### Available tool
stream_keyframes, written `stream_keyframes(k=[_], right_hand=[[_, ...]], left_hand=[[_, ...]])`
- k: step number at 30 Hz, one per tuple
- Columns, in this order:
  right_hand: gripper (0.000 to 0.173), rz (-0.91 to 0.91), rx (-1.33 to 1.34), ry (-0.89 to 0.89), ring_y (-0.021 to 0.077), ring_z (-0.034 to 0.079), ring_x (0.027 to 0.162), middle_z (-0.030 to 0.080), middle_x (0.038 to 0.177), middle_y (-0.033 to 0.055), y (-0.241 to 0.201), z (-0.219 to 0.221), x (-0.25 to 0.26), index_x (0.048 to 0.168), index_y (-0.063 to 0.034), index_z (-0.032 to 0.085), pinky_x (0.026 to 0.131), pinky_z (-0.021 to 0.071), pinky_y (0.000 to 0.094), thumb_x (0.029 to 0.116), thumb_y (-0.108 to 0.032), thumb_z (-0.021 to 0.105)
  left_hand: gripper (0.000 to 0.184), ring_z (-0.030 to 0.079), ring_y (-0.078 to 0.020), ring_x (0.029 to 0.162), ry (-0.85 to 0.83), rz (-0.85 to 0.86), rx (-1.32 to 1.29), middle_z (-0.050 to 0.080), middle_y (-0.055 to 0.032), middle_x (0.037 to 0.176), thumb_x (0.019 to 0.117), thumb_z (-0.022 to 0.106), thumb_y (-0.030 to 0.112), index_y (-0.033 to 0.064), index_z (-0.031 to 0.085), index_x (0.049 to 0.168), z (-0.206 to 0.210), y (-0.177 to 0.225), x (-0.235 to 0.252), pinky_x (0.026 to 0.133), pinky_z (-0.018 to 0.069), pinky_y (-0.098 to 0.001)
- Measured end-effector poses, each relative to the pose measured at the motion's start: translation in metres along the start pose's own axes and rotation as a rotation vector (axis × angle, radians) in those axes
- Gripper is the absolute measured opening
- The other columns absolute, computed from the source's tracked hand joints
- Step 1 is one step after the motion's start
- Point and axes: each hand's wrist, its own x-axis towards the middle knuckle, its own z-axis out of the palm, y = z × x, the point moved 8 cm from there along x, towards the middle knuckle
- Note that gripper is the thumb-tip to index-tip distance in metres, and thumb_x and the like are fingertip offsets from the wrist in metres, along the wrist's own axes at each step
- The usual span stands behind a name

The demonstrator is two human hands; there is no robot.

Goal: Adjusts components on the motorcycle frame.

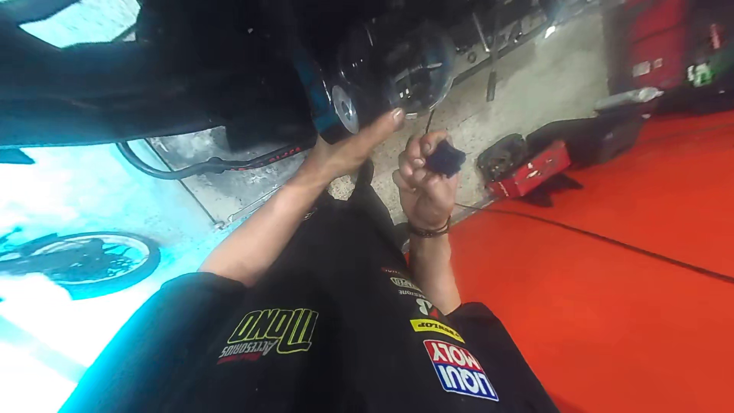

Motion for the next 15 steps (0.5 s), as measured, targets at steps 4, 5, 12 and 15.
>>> stream_keyframes(k=[4, 5, 12, 15], right_hand=[[0.010, -0.038, -0.255, 0.242, 0.0050, 0.037, 0.043, 0.047, 0.065, -0.0017, 0.002, -0.007, 0.022, 0.096, -0.0123, 0.056, 0.037, 0.0333, 0.0183, 0.0958, -0.012, 0.067], [0.006, -0.078, -0.305, 0.282, 0.0062, 0.039, 0.045, 0.051, 0.067, -0.0011, 0.003, -0.010, 0.035, 0.098, -0.0086, 0.060, 0.038, 0.0347, 0.0207, 0.0972, -0.011, 0.066], [0.006, -0.124, -0.527, 0.284, 0.0051, 0.039, 0.046, 0.048, 0.067, -0.0013, -0.005, 0.011, 0.032, 0.098, -0.0102, 0.059, 0.038, 0.0348, 0.0182, 0.1018, -0.015, 0.060], [0.007, -0.127, -0.492, 0.305, 0.0052, 0.037, 0.045, 0.046, 0.065, -0.0010, -0.004, 0.017, 0.027, 0.096, -0.0118, 0.058, 0.038, 0.0340, 0.0182, 0.1026, -0.015, 0.059]], left_hand=[[0.023, 0.072, -0.0158, 0.100, 0.024, 0.019, -0.010, 0.074, -0.0101, 0.102, 0.0937, 0.073, 0.010, -0.0054, 0.068, 0.109, 0.000, 0.001, 0.000, 0.095, 0.0597, -0.0346], [0.023, 0.072, -0.0157, 0.100, 0.032, 0.018, -0.014, 0.074, -0.0101, 0.102, 0.0934, 0.074, 0.010, -0.0053, 0.068, 0.109, 0.000, 0.000, 0.001, 0.095, 0.0598, -0.0346], [0.034, 0.071, -0.0183, 0.108, 0.004, -0.067, -0.018, 0.074, -0.0112, 0.111, 0.0954, 0.074, 0.022, -0.0032, 0.068, 0.118, -0.002, -0.019, 0.001, 0.102, 0.0574, -0.0378], [0.043, 0.069, -0.0155, 0.112, -0.005, -0.091, 0.030, 0.073, -0.0081, 0.115, 0.0951, 0.075, 0.030, -0.0002, 0.066, 0.124, -0.004, -0.028, 0.000, 0.104, 0.0563, -0.0369]])
